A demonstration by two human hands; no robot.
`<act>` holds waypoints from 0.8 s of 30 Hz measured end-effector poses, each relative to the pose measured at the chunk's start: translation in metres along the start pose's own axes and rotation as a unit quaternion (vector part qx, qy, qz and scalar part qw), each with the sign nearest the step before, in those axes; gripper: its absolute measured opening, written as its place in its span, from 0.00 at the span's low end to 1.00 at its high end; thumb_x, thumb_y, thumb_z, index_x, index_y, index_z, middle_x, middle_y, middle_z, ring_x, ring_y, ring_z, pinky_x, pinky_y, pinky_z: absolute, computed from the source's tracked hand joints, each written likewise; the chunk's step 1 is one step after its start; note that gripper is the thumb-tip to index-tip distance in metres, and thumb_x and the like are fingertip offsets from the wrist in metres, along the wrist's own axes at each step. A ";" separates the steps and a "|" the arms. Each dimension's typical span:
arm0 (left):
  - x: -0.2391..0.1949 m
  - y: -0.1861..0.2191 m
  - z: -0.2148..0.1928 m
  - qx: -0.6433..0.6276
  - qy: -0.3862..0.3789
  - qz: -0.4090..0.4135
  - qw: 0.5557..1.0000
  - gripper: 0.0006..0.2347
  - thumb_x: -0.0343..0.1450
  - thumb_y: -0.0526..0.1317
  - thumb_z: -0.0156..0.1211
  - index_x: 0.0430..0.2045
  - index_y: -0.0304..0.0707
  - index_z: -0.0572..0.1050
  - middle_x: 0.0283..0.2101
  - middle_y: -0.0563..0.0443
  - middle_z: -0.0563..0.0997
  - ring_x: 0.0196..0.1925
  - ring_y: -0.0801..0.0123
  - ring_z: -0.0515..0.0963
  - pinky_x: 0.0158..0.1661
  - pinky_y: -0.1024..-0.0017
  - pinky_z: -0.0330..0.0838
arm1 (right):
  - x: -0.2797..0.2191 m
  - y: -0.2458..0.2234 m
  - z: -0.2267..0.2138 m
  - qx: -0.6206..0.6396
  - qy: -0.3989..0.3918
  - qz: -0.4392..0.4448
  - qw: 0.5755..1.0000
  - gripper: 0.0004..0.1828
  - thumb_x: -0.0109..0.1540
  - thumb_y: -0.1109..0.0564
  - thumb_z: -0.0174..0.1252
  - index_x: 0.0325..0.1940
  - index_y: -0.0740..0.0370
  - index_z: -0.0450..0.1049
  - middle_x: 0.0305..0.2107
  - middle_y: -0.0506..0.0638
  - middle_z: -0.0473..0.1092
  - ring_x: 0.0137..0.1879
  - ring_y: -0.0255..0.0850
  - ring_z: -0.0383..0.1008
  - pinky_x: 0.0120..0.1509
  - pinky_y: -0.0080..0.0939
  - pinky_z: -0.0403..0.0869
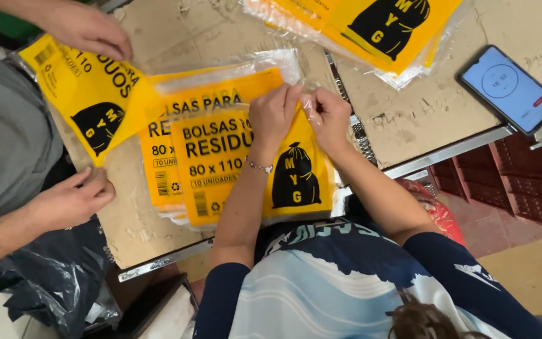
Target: Folding stacks of plastic bags and inserting them into printed outer packaging sleeves.
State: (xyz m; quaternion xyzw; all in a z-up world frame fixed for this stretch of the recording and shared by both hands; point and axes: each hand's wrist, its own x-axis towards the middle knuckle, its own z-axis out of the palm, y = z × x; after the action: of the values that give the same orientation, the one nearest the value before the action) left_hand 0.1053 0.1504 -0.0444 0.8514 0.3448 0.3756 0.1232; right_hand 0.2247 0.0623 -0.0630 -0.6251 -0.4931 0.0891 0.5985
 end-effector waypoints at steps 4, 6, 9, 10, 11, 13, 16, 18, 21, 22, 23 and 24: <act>-0.005 0.006 -0.009 0.014 0.058 0.009 0.998 0.19 0.77 0.53 0.54 0.15 0.51 0.65 0.12 0.57 0.68 0.17 0.65 0.77 0.22 0.74 0.71 | 0.008 -0.011 -0.001 0.083 0.004 0.091 0.992 0.20 0.70 0.54 0.59 0.25 0.61 0.68 0.12 0.50 0.58 0.27 0.33 0.58 0.32 0.39 0.63; -0.003 0.012 -0.015 0.019 0.070 0.011 0.997 0.18 0.76 0.51 0.56 0.15 0.50 0.65 0.12 0.55 0.67 0.16 0.63 0.76 0.22 0.72 0.71 | 0.008 -0.009 0.001 0.083 0.007 0.094 0.992 0.21 0.70 0.53 0.59 0.24 0.61 0.69 0.12 0.48 0.57 0.26 0.33 0.58 0.31 0.38 0.62; -0.003 0.013 -0.023 0.031 0.087 0.007 0.996 0.18 0.75 0.49 0.59 0.14 0.48 0.66 0.11 0.52 0.67 0.16 0.60 0.76 0.21 0.71 0.72 | 0.007 -0.011 0.003 0.082 0.006 0.097 0.992 0.21 0.70 0.51 0.61 0.23 0.59 0.70 0.11 0.47 0.57 0.25 0.31 0.57 0.30 0.38 0.61; -0.003 0.012 -0.024 0.038 0.092 0.002 0.995 0.18 0.76 0.49 0.59 0.14 0.47 0.66 0.11 0.51 0.67 0.16 0.58 0.76 0.21 0.72 0.72 | 0.008 -0.012 0.002 0.080 0.003 0.098 0.992 0.22 0.70 0.50 0.62 0.23 0.59 0.71 0.11 0.47 0.57 0.25 0.31 0.57 0.30 0.37 0.62; 0.000 0.014 -0.026 0.037 0.091 0.004 0.995 0.18 0.76 0.49 0.59 0.14 0.47 0.66 0.11 0.51 0.67 0.16 0.58 0.76 0.21 0.72 0.72 | 0.010 -0.012 0.002 0.079 0.006 0.097 0.992 0.22 0.70 0.50 0.62 0.23 0.59 0.71 0.11 0.47 0.57 0.25 0.31 0.57 0.30 0.37 0.62; 0.001 0.016 -0.032 0.032 0.089 -0.003 0.995 0.19 0.77 0.49 0.56 0.14 0.48 0.64 0.10 0.55 0.62 0.13 0.63 0.72 0.20 0.74 0.70 | 0.009 -0.013 0.002 0.079 -0.002 0.099 0.992 0.22 0.69 0.49 0.64 0.23 0.59 0.72 0.10 0.47 0.56 0.24 0.31 0.57 0.30 0.38 0.62; 0.008 0.020 -0.038 0.024 0.095 0.008 0.995 0.19 0.77 0.47 0.56 0.13 0.47 0.64 0.10 0.55 0.61 0.12 0.63 0.71 0.19 0.75 0.69 | 0.011 -0.017 -0.001 0.083 0.002 0.091 0.992 0.21 0.69 0.50 0.64 0.24 0.60 0.72 0.11 0.47 0.57 0.25 0.30 0.56 0.30 0.37 0.61; 0.010 0.021 -0.041 0.007 0.090 0.003 0.996 0.20 0.78 0.47 0.55 0.13 0.48 0.62 0.09 0.57 0.59 0.10 0.67 0.67 0.19 0.79 0.66 | 0.012 -0.019 0.000 0.083 -0.001 0.091 0.992 0.21 0.70 0.50 0.63 0.24 0.59 0.73 0.11 0.47 0.57 0.24 0.30 0.56 0.30 0.36 0.61; 0.011 0.018 -0.047 -0.012 0.065 0.006 0.998 0.21 0.79 0.47 0.54 0.13 0.48 0.60 0.08 0.59 0.57 0.08 0.71 0.64 0.18 0.82 0.62 | 0.010 -0.020 0.000 0.090 -0.016 0.103 0.990 0.21 0.70 0.51 0.62 0.24 0.59 0.73 0.11 0.47 0.58 0.24 0.30 0.56 0.29 0.37 0.61; 0.011 0.017 -0.048 -0.014 0.050 0.013 0.999 0.21 0.79 0.47 0.54 0.13 0.47 0.59 0.08 0.58 0.56 0.08 0.71 0.64 0.17 0.81 0.61 | 0.010 -0.020 -0.001 0.098 -0.029 0.113 0.988 0.21 0.71 0.51 0.61 0.24 0.60 0.73 0.10 0.47 0.57 0.25 0.30 0.56 0.29 0.37 0.61; 0.011 0.012 -0.050 -0.016 0.050 0.014 0.999 0.21 0.79 0.47 0.54 0.13 0.47 0.59 0.08 0.58 0.56 0.08 0.71 0.64 0.17 0.81 0.61 | 0.011 -0.013 -0.004 0.096 -0.027 0.113 0.989 0.21 0.71 0.51 0.61 0.24 0.60 0.73 0.10 0.47 0.57 0.25 0.30 0.56 0.29 0.37 0.61; 0.009 0.007 -0.052 -0.043 0.020 0.019 0.999 0.21 0.77 0.48 0.58 0.14 0.48 0.60 0.08 0.59 0.57 0.08 0.72 0.63 0.17 0.81 0.62 | 0.011 -0.007 -0.007 0.102 -0.058 0.114 0.987 0.19 0.70 0.53 0.62 0.26 0.60 0.74 0.11 0.46 0.58 0.24 0.31 0.57 0.30 0.36 0.62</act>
State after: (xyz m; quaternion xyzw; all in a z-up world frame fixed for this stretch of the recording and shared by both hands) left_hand 0.0753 0.1485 -0.0001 0.8438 0.3148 0.4095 0.1456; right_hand 0.2310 0.0642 -0.0500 -0.6070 -0.4407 0.2425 0.6153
